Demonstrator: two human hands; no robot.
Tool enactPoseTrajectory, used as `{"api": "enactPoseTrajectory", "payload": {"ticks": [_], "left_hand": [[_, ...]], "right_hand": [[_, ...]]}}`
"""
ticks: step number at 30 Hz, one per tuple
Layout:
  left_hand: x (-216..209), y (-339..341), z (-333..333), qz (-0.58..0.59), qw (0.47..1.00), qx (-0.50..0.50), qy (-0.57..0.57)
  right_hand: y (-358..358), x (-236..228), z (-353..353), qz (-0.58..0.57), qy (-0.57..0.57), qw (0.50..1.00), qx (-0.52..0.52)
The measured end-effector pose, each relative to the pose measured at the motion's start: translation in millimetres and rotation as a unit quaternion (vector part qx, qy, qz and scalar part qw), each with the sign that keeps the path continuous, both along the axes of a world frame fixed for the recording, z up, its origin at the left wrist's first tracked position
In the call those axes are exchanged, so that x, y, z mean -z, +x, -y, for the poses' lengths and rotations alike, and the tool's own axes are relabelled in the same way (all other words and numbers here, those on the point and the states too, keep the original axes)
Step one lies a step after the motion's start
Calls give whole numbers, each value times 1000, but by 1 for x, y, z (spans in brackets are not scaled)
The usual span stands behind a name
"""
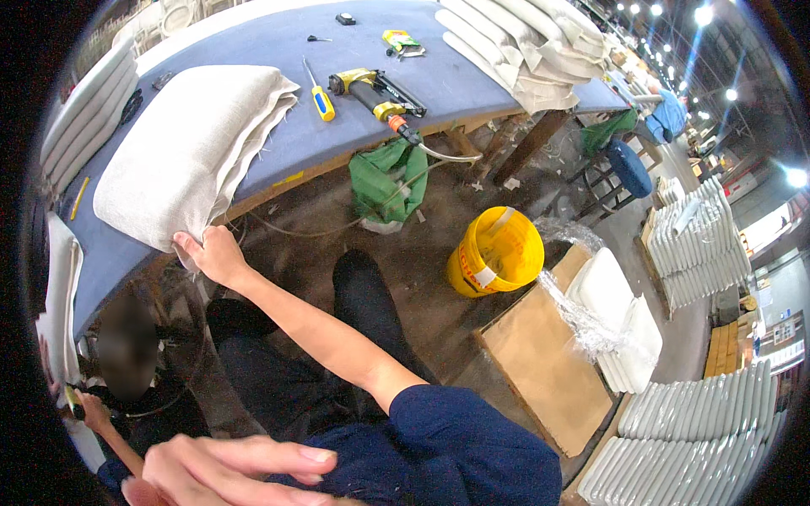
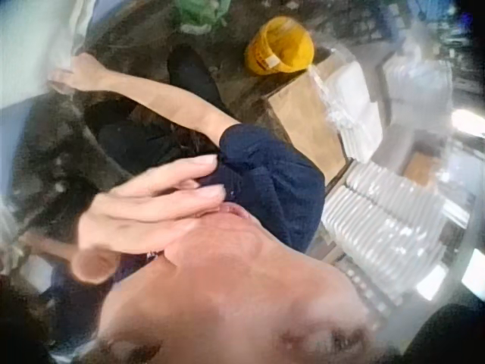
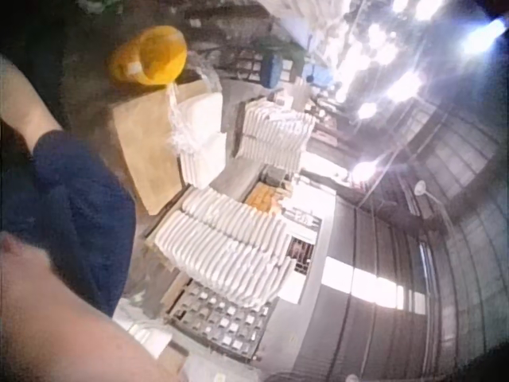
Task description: The person staples white fabric onto a cushion base using a pneumatic staple gun, then trims excess fabric with a utility knife. They smooth and fold the fabric edges before stapling, and stack the finished cushion with others on the workbench.
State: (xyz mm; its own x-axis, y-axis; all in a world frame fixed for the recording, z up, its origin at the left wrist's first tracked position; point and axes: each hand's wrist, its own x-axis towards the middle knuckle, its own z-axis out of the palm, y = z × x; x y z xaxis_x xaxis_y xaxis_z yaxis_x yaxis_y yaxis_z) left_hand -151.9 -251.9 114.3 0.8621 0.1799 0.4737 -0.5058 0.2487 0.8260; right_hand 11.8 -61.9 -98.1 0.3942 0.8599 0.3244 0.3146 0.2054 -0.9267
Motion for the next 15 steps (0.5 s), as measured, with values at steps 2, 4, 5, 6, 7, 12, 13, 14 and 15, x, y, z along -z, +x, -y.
{"api": "enactPoseTrajectory", "payload": {"ticks": [2, 4, 5, 6, 7, 12, 13, 14, 15], "left_hand": [[13, 14, -30, -107, 978, -155, 89], [17, 28, -74, -342, 846, -329, 242], [40, 19, -96, -246, 841, -417, 240], [38, 1, -105, -177, 789, -527, 261], [53, 16, -136, -196, 715, -558, 373], [118, -5, -232, -506, 550, -523, 409], [126, -10, -242, -546, 579, -494, 351], [135, -2, -244, -489, 615, -518, 338], [135, -1, -248, -483, 695, -482, 226]], "right_hand": [[3, 0, 1, -17, -8, 1000, -5], [-11, -8, 0, -63, 30, 997, -26], [-6, 0, 0, -100, 5, 994, -42], [-21, -10, -1, -105, 47, 991, -73], [-5, 3, -2, -87, 29, 994, -56], [13, 1, -5, -136, 36, 980, -140], [14, -6, -3, -82, 0, 987, -136], [17, 2, -5, -104, -2, 985, -138], [15, 9, -10, -125, -3, 982, -140]]}}
